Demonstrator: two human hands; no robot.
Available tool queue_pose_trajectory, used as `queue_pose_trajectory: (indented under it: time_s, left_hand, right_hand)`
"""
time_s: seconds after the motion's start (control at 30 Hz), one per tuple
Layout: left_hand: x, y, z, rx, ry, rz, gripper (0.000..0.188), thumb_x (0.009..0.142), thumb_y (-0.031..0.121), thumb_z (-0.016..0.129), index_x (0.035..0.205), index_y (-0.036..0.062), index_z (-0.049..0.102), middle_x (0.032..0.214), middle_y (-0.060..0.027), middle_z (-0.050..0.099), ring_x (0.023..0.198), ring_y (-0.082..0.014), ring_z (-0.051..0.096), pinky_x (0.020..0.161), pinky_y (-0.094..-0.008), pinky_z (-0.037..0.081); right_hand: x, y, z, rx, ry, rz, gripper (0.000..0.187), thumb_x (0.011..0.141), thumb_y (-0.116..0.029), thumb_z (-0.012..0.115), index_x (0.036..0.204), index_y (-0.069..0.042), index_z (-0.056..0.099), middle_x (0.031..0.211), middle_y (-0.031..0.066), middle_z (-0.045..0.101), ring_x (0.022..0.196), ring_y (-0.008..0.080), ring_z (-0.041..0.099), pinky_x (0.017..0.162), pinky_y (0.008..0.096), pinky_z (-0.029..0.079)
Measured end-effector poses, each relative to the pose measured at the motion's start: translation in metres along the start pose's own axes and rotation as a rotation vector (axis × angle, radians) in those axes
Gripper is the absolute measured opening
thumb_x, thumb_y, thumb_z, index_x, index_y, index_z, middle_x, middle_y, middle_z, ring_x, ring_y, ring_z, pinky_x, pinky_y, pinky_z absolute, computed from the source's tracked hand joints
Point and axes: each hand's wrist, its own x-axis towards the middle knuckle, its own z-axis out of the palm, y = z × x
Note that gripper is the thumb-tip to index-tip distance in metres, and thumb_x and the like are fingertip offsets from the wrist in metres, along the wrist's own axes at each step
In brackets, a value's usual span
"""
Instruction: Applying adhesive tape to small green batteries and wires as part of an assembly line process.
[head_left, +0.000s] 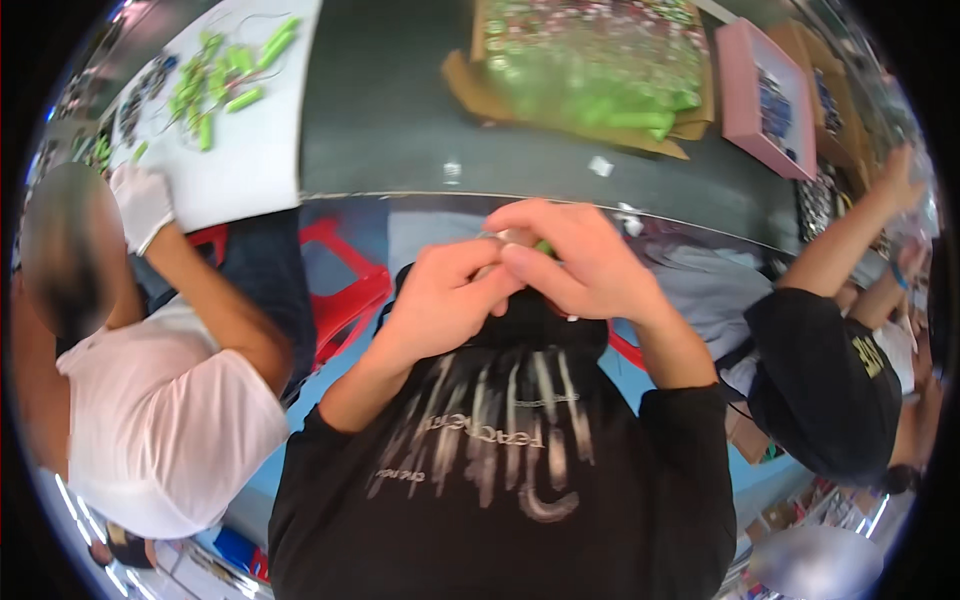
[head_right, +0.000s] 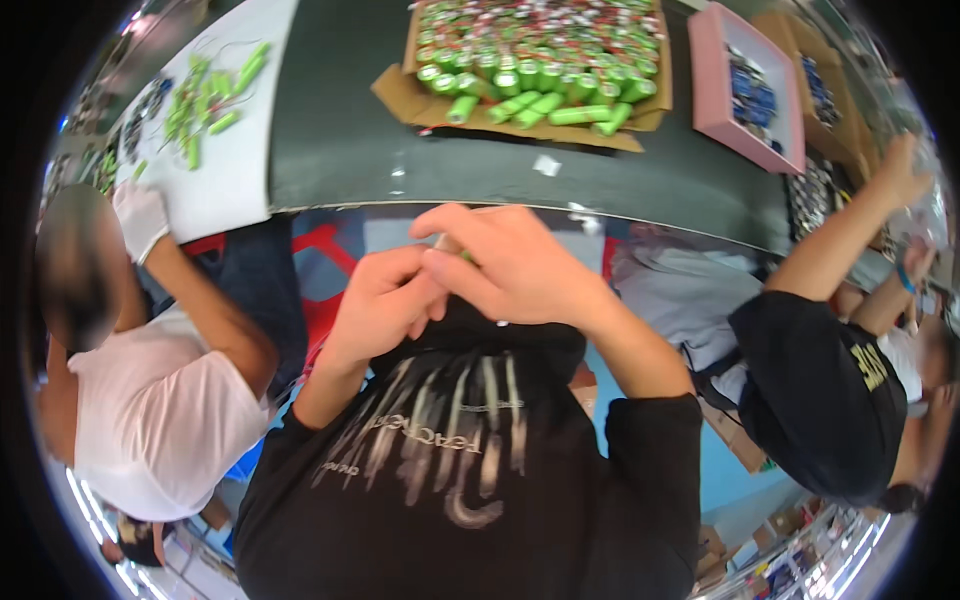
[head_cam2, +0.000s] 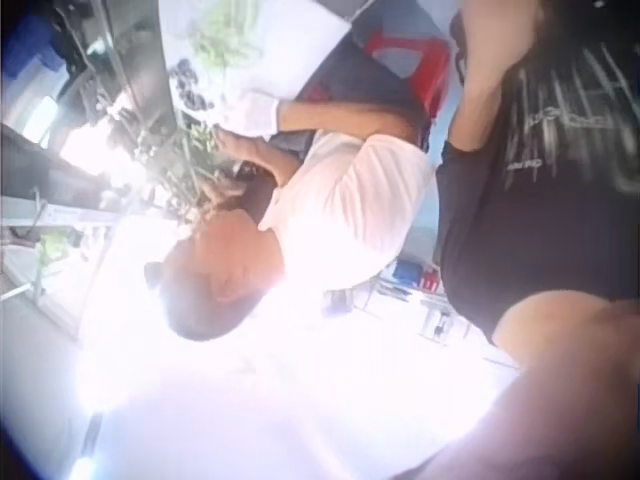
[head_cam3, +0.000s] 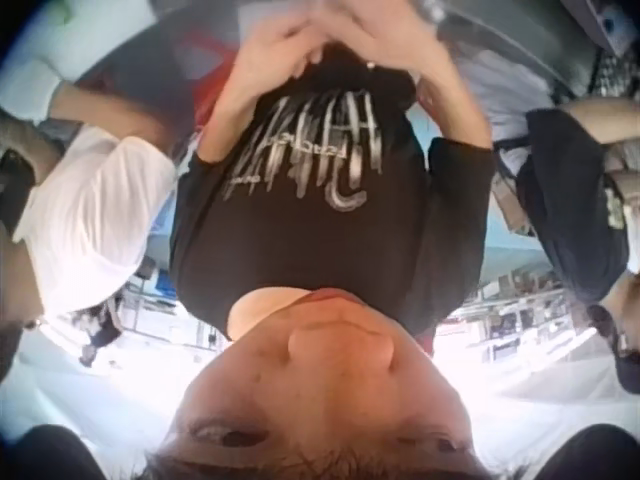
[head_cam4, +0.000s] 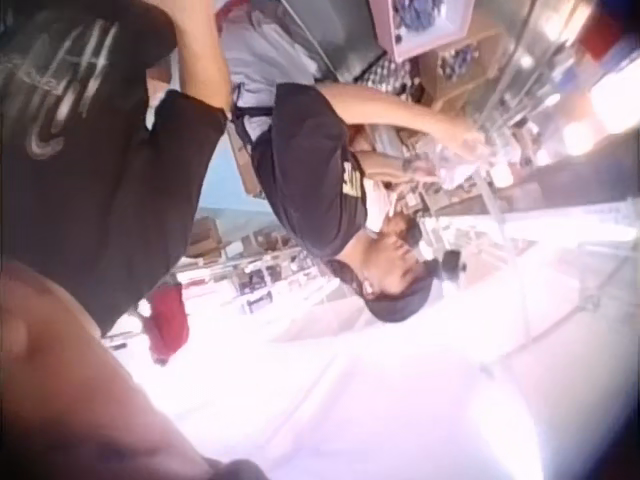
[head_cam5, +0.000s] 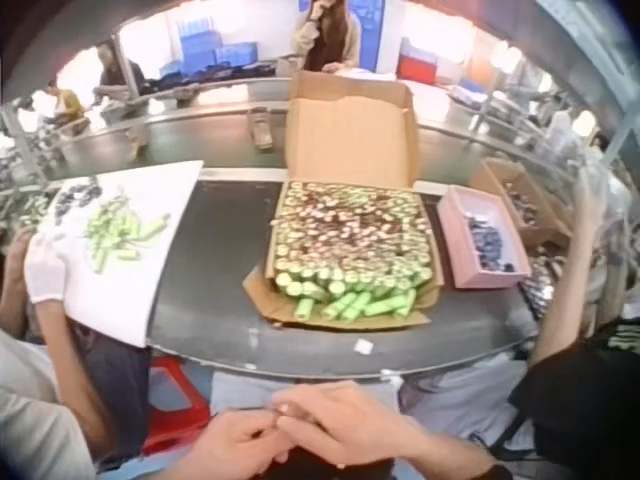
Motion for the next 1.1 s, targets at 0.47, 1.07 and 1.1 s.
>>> queue_pose_trajectory:
  time_s: [0.47, 1.07, 1.1]
  left_hand:
    - [0.015, -0.044, 0.007, 0.778, 0.209, 0.394, 0.016, 0.083, 0.018, 0.055, 0.079, 0.0046, 0.063, 0.068, -0.0187, 0.063, 0.065, -0.0401, 0.062, 0.058, -0.0511, 0.048]
    - [0.019, -0.067, -0.018, 0.384, 0.264, 0.09, 0.019, 0.086, 0.019, 0.058, 0.091, 0.0043, 0.068, 0.081, -0.0211, 0.064, 0.08, -0.0407, 0.061, 0.073, -0.0466, 0.049]
    - [0.02, -0.066, -0.016, 0.391, 0.243, 0.12, 0.019, 0.086, 0.019, 0.058, 0.091, 0.0043, 0.068, 0.081, -0.0211, 0.064, 0.08, -0.0407, 0.061, 0.073, -0.0466, 0.049]
  right_hand:
    - [-0.013, 0.002, 0.039, -0.164, 0.245, 0.359, 0.014, 0.087, -0.005, 0.052, 0.1, -0.002, 0.048, 0.063, 0.0196, 0.06, 0.06, 0.0388, 0.062, 0.053, 0.044, 0.047]
    - [0.124, 0.001, 0.063, 0.962, 0.127, 0.22, 0.023, 0.086, -0.013, 0.067, 0.098, 0.005, 0.06, 0.08, 0.0087, 0.061, 0.065, 0.014, 0.06, 0.057, 0.0284, 0.047]
    - [0.158, 0.002, 0.078, 0.92, 0.19, 0.117, 0.024, 0.085, -0.013, 0.067, 0.098, 0.006, 0.06, 0.076, 0.0076, 0.062, 0.062, 0.0138, 0.062, 0.054, 0.028, 0.048]
